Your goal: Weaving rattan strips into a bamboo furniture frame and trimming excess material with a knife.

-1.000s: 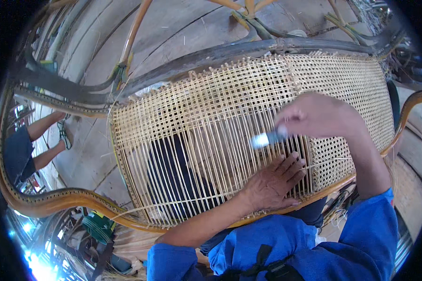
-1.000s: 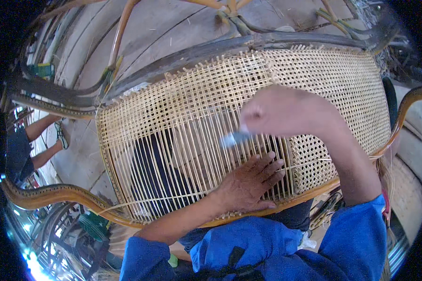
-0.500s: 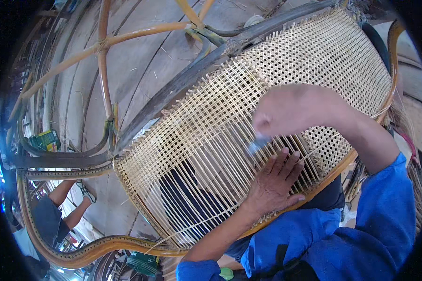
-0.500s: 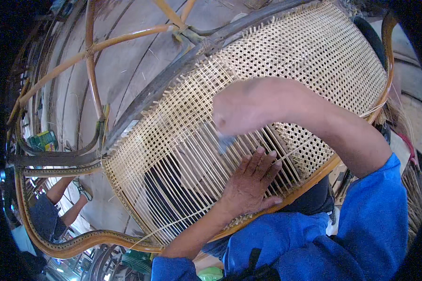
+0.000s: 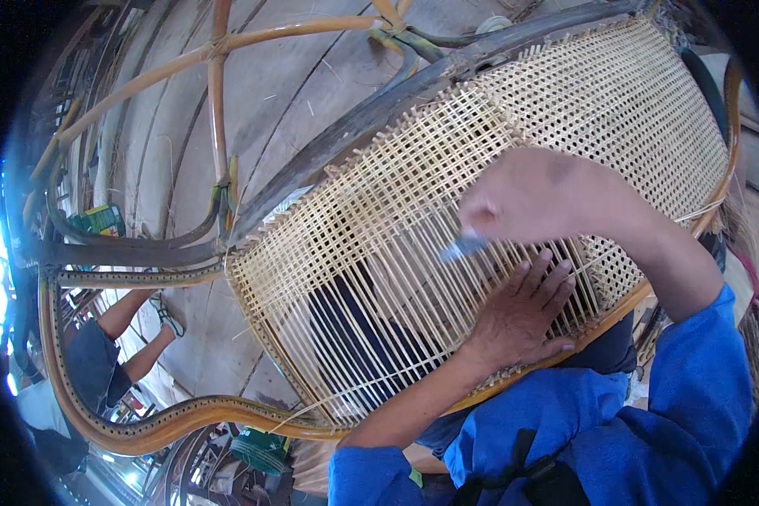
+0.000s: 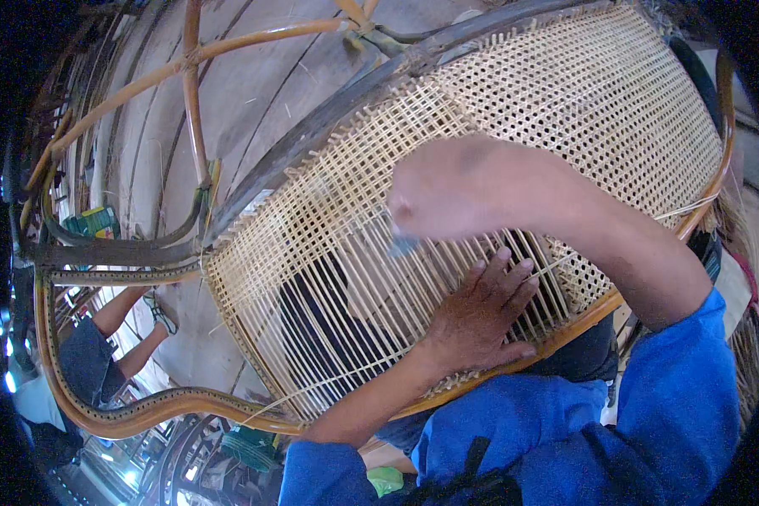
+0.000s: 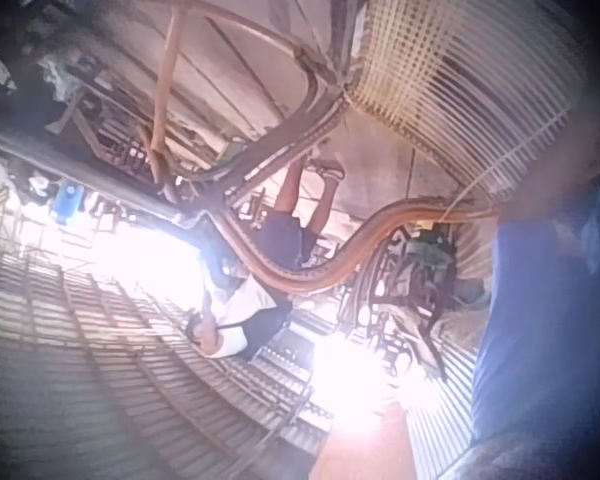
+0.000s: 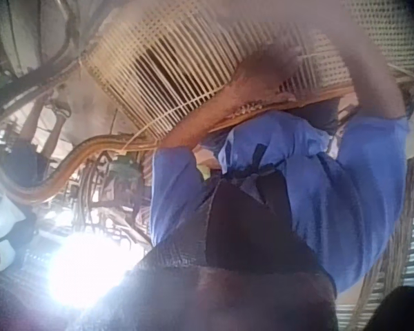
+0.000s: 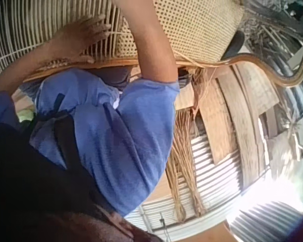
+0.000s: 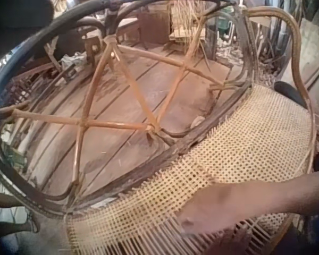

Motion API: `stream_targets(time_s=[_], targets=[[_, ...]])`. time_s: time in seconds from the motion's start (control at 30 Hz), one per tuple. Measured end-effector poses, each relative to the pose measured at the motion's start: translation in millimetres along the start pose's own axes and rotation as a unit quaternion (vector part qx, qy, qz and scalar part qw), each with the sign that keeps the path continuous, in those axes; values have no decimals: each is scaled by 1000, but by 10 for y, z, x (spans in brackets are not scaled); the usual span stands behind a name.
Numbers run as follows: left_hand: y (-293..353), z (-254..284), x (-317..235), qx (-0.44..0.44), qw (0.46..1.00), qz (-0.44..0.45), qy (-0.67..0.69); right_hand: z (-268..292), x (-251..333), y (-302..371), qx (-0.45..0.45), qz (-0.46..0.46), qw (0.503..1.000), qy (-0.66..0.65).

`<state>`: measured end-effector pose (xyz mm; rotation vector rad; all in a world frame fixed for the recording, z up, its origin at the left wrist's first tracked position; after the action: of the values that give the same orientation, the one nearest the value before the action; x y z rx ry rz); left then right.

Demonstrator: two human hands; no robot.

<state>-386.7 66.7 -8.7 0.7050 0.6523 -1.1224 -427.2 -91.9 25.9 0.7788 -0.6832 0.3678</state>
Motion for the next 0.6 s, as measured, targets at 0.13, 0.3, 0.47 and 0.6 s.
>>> stream_targets(time_s=[0.13,0.3,0.47,0.6], targets=[[2,-7,-26,-5,1000,-25,7,-96,-115,-119,0,3,1000,-3],[46,29,1,-32,998,-35,52,-198,108,-91,96,21,995,12],[125,106,-69,-52,990,-93,89,109,-39,-154,-159,-1,984,-80],[501,269,-12,-37,993,-88,70,-203,247,-165,27,-1,1000,10]])
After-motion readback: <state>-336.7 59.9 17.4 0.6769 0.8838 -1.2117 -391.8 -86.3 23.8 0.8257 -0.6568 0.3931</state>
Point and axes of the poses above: each hand's wrist, its own y-axis away from the middle knuckle, its own z-axis out of the back of the hand, x = y × z, the point moved 7 cm from there along -y, towards the middle knuckle
